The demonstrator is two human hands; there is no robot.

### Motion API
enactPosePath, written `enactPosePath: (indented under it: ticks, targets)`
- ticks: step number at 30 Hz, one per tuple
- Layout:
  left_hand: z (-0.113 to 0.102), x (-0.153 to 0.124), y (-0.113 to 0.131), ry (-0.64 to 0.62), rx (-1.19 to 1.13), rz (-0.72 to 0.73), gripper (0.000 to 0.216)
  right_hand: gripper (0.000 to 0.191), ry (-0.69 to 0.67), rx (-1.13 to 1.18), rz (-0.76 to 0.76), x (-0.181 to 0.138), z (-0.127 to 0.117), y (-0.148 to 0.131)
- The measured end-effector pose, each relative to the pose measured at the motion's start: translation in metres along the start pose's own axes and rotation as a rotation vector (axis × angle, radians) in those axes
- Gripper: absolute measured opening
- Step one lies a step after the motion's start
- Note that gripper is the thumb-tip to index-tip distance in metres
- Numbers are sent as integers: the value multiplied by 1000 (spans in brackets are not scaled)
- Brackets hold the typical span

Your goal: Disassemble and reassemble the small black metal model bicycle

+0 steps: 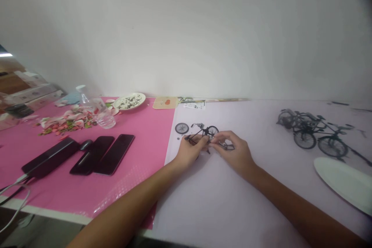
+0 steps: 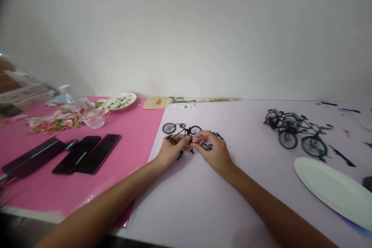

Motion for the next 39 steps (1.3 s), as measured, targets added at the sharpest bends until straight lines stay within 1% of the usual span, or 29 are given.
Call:
enactPosePath:
  ticks: [8,13,17,23,27,30,33,36,39]
  targets:
    - [1,-1,7,-61,47,93,30,20,-10,6,20,0,0,0]
    - [1,-1,9,-85,8,73,30,21,-13,8,17,1,0,0]
    - [1,-1,10,-95,7,84,29,21,-7,0,11,1,0,-1]
    - [2,-2,10,-50,25,78,28,20,-7,-11,7,1,0,0]
    - [-1,0,6,-26,33,62,29,19,13,-57,-42,3,-3,0]
    - [-4,2,3,10,45,46,29,22,34,-85,-83,5,-5,1]
    - [-6,2,4,67,44,36,29,24,26,-79,-72,7,-5,6]
    - [-8,2,8,106,15,27,28,17,13,-85,-36,6,-4,11]
    - [-9,2,12,106,-4,27,29,9,8,-112,-38,6,-4,14]
Point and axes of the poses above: each hand's wrist, its own x-axis towards the middle knuckle, its own z-axis out of the palm, y = z × x, the point moved 3 cm from there along x, towards the middle knuckle, and after that the axes turned 2 degrees about -x, right-handed, at the moved point
